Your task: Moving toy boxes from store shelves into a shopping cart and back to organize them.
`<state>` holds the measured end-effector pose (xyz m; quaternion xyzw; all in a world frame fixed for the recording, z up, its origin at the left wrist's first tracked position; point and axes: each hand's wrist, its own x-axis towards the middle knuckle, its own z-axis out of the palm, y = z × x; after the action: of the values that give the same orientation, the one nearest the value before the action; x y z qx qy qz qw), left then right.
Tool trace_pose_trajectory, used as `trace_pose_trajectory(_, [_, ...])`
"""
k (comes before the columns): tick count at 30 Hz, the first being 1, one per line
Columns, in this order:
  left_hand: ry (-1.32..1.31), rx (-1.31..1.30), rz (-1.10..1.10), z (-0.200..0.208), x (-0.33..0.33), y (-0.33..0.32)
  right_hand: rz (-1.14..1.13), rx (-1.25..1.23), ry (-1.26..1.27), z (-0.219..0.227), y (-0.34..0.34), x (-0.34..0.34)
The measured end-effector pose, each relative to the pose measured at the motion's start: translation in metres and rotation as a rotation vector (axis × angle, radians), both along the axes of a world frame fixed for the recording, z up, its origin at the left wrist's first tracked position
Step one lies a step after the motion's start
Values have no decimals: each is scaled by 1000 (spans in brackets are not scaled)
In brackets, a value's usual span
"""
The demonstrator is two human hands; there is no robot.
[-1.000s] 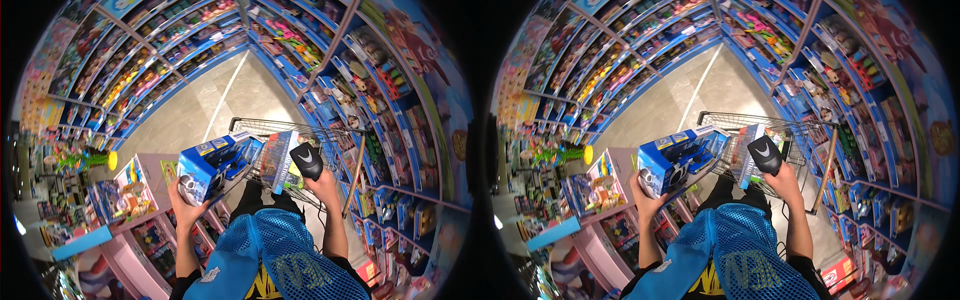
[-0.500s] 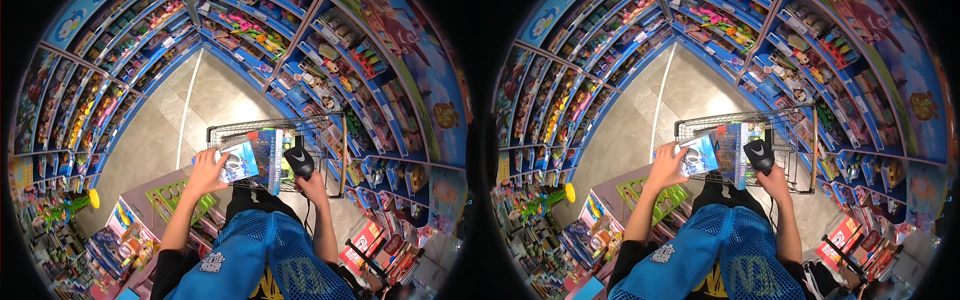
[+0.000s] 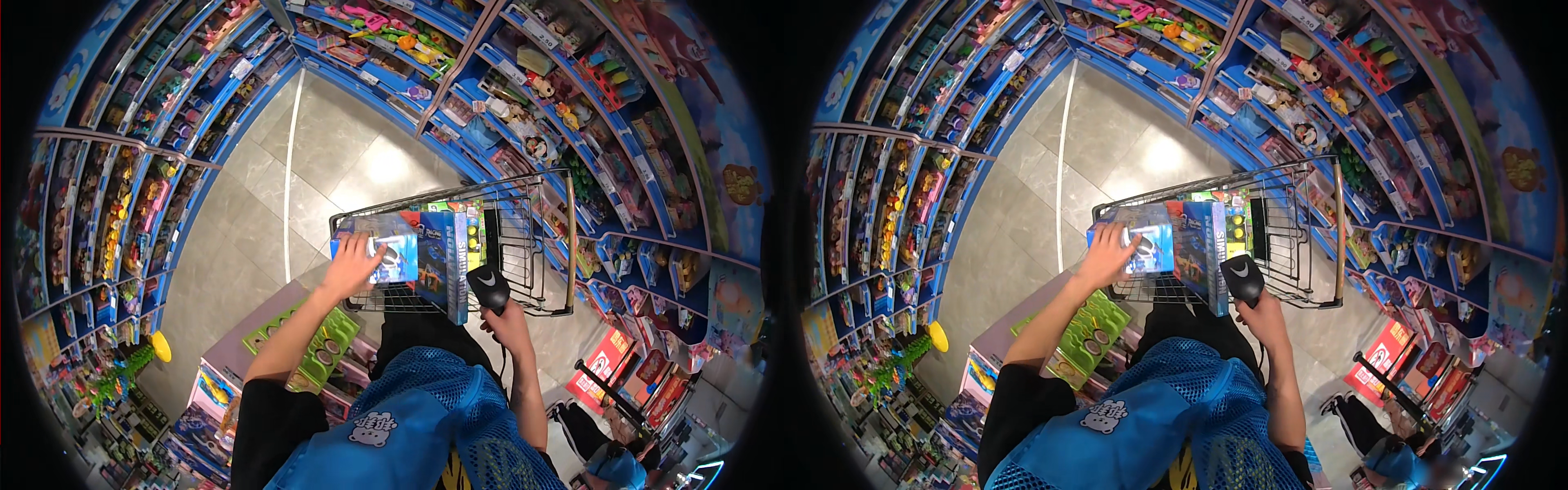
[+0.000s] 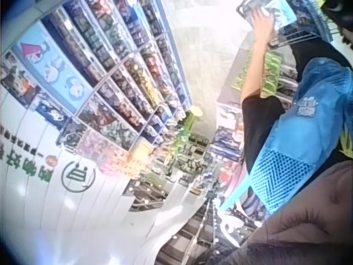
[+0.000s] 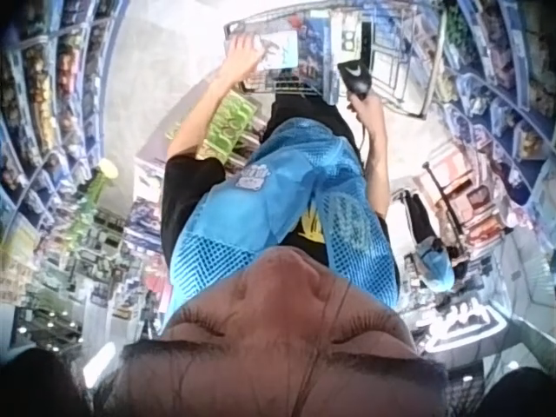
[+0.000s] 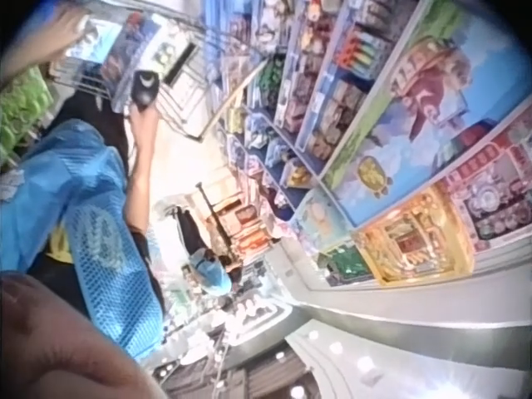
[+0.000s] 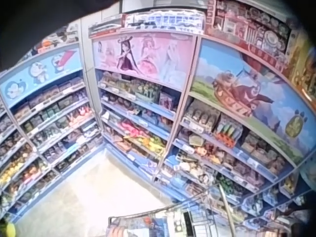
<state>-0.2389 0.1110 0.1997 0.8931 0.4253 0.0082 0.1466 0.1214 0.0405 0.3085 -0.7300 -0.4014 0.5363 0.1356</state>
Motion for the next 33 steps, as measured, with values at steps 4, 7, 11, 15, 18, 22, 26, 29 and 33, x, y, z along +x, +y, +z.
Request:
trace_pose_trajectory(4, [-40,-13,93,-21,4,21,65,-11,-36,-9,13,-10])
trace_pose_trajectory(7, [15,-80,139,-34,7,29,84,4,-36,-18,23,-15])
trace_pose_trajectory(11, [65,-79,101,-55,-1,37,79,-2,-31,-23,29,-16])
trace_pose_trajectory(15, [24,-116,159,-56,7,42,27,-4,-83,-30,36,-16])
trace_pose_trajectory(18, [39,-89,164,-59,23,44,-10,-2,-196,-55,29,-7])
trace_pose_trajectory(22, [62,-113,218,-47,23,37,-48,22,-137,-73,28,-12])
trace_pose_trajectory(26, [-111,-69,349,-25,32,17,-105,88,-67,-112,18,-6])
trace_pose_trajectory(29, [-391,-96,370,-16,48,-12,-207,93,133,-136,12,-5])
trace_pose_trajectory(33, [-505,-672,504,-15,85,-45,-257,81,234,-147,8,-11])
